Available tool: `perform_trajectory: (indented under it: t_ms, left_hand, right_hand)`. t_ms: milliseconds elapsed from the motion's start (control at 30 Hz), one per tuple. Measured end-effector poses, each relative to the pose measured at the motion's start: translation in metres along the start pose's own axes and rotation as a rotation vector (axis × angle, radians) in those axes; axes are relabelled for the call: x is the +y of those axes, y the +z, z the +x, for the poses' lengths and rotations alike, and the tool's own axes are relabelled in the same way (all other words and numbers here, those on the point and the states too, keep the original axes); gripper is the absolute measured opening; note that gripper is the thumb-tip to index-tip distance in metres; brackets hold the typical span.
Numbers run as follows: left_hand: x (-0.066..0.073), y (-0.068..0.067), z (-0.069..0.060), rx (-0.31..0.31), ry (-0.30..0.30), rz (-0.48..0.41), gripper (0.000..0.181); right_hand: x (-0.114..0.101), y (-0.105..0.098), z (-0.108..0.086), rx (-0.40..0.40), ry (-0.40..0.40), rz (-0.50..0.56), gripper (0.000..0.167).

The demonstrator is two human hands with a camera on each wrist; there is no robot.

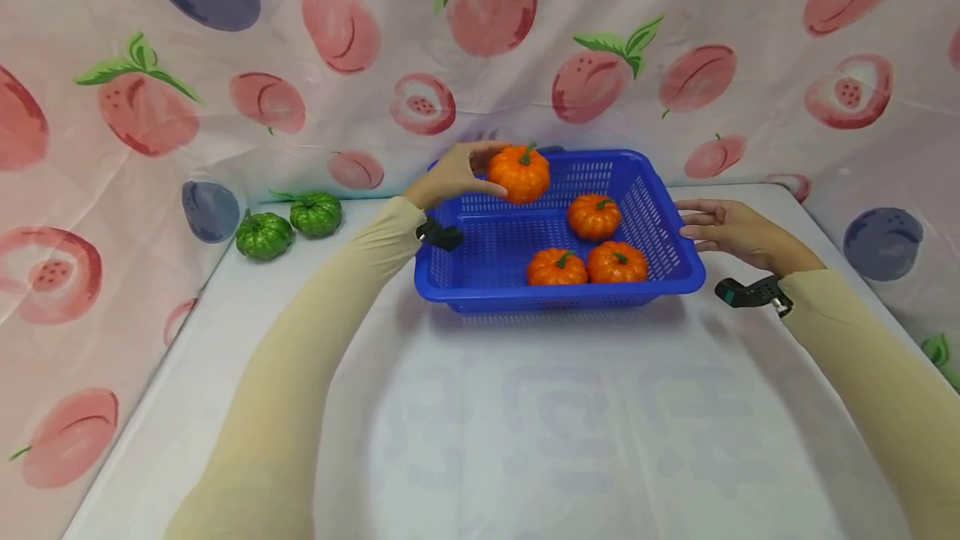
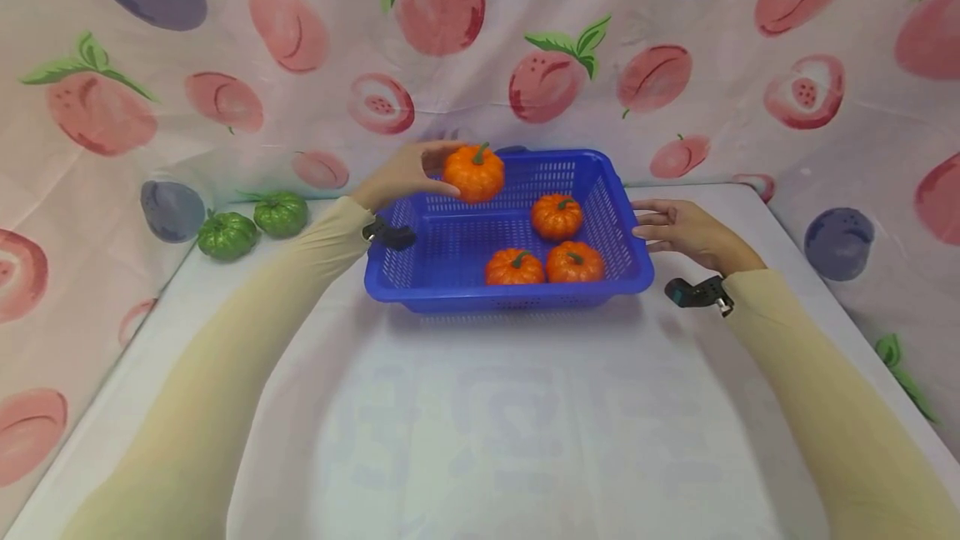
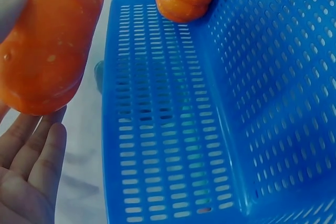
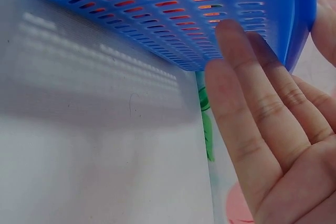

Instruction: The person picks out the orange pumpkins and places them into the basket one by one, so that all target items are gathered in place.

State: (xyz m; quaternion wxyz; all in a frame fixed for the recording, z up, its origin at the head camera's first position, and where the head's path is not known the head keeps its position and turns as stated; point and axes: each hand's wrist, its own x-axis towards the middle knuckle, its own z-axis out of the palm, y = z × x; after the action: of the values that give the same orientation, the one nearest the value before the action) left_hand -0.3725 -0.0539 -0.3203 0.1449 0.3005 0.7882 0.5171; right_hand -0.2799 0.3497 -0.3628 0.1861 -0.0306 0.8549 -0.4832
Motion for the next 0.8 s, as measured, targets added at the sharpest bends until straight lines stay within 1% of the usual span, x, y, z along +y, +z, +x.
perform_trajectory:
  t_ms: [67, 133, 167, 400, 633, 800]
  left_hand:
    - [-0.002, 0.002, 0.003, -0.003, 0.001, 0.018, 0.068]
    - [-0.01, 0.004, 0.009, -0.003, 0.005, 0.013, 0.069]
    - [-0.011, 0.005, 0.011, -0.005, 0.006, 0.013, 0.069]
    - [-0.014, 0.01, 0.016, -0.032, 0.006, -0.006, 0.07]
    - [-0.02, 0.015, 0.025, -0.053, 0.032, -0.005, 0.071]
    - [-0.022, 0.019, 0.029, -0.07, 0.023, -0.011, 0.073]
  right_hand:
    - [0.0, 0.0, 0.0, 0.004, 0.003, -0.004, 0.071]
    - [0.0, 0.0, 0.0, 0.006, 0.002, -0.005, 0.071]
    - [0.0, 0.0, 0.0, 0.005, 0.0, -0.003, 0.071]
    - [-0.001, 0.001, -0.001, -0.004, -0.004, 0.018, 0.071]
    - [-0.001, 0.0, 0.0, -0.004, -0.011, 0.024, 0.071]
    - [0.0, 0.0, 0.001, 0.004, -0.001, 0.017, 0.071]
